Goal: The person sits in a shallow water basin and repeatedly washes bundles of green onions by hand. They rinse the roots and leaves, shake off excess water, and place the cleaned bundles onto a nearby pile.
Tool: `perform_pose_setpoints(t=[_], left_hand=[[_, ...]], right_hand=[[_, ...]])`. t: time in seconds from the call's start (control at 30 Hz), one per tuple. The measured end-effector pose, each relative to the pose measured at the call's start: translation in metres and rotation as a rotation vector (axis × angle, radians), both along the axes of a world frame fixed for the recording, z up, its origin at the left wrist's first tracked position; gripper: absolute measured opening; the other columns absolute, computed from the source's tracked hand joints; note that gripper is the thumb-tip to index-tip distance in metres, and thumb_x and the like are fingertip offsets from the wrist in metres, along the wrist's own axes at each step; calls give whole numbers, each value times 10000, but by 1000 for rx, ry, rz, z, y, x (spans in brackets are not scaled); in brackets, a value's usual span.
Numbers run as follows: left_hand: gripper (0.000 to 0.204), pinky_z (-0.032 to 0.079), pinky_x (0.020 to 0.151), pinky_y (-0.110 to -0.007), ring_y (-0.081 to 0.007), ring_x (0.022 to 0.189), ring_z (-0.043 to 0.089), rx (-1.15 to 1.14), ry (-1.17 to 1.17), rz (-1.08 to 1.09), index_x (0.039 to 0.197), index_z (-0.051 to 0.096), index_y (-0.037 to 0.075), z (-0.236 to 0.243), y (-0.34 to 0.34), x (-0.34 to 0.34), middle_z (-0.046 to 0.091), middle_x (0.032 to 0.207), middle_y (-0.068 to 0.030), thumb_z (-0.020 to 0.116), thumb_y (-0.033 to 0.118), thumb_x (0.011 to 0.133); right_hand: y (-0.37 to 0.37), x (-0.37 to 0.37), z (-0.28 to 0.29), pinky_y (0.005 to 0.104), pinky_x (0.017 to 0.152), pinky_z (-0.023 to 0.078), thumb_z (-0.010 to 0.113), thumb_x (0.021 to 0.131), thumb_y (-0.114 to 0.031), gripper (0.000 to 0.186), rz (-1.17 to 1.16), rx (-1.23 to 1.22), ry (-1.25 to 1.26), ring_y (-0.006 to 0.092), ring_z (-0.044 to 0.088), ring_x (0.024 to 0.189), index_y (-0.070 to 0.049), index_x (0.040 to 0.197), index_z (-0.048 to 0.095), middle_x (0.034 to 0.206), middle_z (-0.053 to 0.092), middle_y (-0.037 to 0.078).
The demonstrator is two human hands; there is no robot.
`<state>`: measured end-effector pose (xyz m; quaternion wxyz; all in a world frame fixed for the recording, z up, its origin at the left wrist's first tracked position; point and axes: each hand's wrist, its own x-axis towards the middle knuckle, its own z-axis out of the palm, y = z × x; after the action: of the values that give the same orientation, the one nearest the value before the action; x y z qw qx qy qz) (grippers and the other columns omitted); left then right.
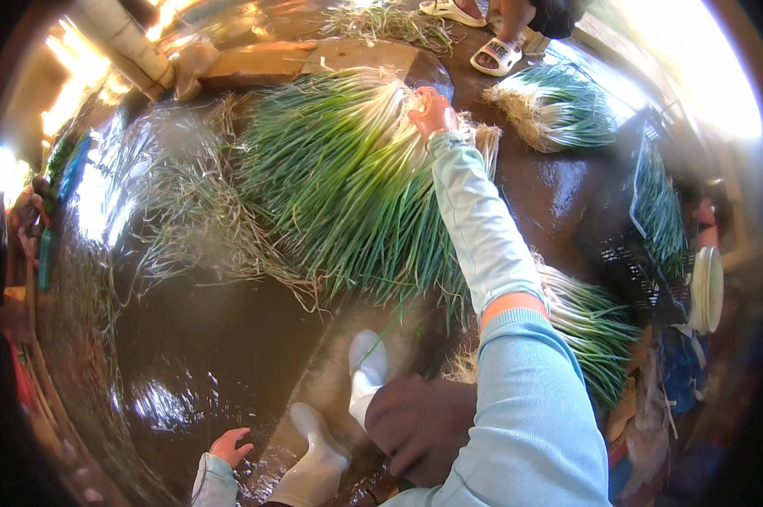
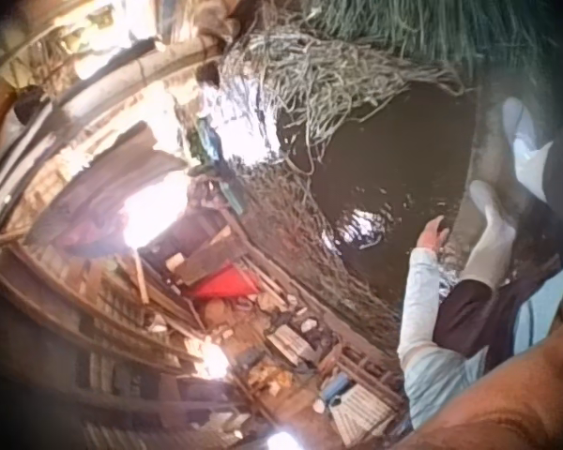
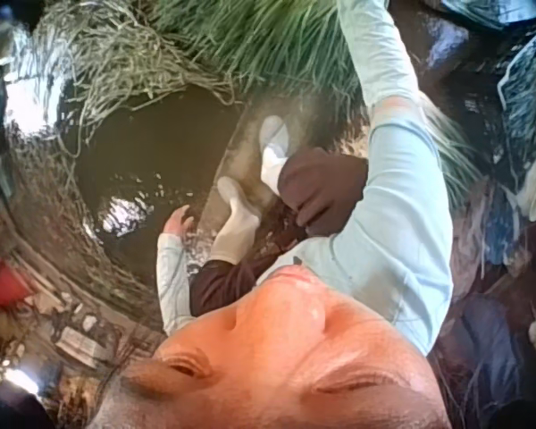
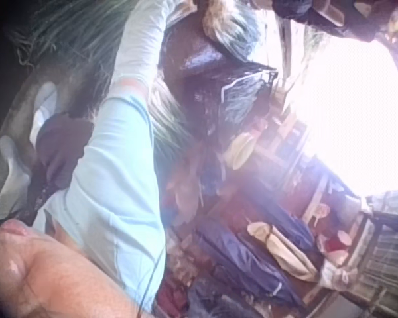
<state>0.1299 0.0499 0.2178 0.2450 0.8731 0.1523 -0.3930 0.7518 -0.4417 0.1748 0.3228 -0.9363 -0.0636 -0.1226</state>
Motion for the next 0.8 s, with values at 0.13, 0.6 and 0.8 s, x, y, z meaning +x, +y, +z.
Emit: perform_pose_setpoints(t=[0.13,0.6,0.8], left_hand=[[454,448,923,-379,-312,1092,549,-23,6,17,1215,559,119,-5,0,-3,580,1183,-125,673,295,813],[445,455,920,-363,-290,1076,566,-35,-30,2,1208,570,113,-6,-7,-6,591,1165,-117,690,268,808],[438,454,925,-359,-287,1079,565,11,-10,38,1223,559,114,13,-18,10,577,1193,-122,668,260,825]], right_hand=[[10,50,-19,388,1044,355,594,785,-531,829,-1,-121,229,340,441,1247,-89,1423,302,1357,464,180],[10,21,-38,311,728,501,697,823,-218,236,59,263,-173,252,643,836,-46,958,609,898,663,126],[60,-96,73,298,727,477,627,876,-112,132,224,324,-358,181,601,765,-2,929,578,828,627,98]])
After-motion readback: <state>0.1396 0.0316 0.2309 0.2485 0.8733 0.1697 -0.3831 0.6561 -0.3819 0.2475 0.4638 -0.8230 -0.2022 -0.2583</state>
